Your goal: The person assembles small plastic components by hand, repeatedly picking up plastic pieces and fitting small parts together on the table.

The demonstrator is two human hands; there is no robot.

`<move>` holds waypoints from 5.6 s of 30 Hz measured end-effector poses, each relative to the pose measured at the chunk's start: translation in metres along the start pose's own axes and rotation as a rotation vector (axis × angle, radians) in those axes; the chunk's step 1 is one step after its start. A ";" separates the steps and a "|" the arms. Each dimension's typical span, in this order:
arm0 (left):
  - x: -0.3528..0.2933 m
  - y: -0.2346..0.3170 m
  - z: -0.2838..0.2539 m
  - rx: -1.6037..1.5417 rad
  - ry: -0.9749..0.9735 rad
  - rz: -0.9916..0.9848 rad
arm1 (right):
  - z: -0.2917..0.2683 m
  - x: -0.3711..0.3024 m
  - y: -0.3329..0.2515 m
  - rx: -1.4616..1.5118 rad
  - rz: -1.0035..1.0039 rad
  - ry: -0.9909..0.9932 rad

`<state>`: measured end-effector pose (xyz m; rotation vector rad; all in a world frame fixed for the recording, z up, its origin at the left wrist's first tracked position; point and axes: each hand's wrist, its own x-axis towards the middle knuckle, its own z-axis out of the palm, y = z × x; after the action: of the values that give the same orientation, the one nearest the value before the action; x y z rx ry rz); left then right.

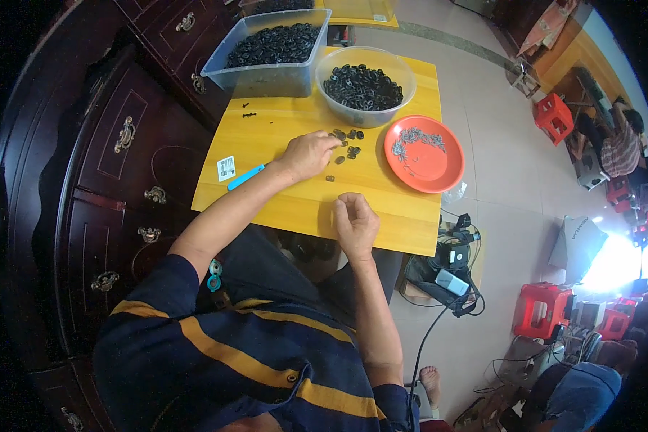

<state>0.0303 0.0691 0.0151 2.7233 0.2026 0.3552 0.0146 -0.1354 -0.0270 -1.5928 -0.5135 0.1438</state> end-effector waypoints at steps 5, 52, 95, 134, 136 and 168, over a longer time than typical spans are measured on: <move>0.009 -0.009 0.005 0.046 0.034 -0.008 | 0.003 -0.001 -0.007 0.046 0.046 -0.008; 0.112 0.113 0.062 0.108 -0.271 0.375 | -0.057 0.007 -0.001 -0.022 -0.036 0.220; -0.074 0.028 -0.001 -0.827 0.065 -0.085 | -0.005 0.005 0.000 0.090 0.053 -0.037; -0.064 0.038 0.000 -0.828 -0.054 -0.083 | -0.006 0.005 0.007 0.072 0.026 0.004; -0.062 0.040 -0.002 -0.823 0.009 -0.030 | -0.004 0.009 0.006 0.061 0.006 0.021; -0.058 0.045 -0.007 -0.720 -0.099 -0.054 | -0.004 0.006 0.006 -0.017 -0.011 0.037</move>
<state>-0.0229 0.0193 0.0264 2.0136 0.0932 0.2187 0.0227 -0.1362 -0.0315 -1.6063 -0.4960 0.1015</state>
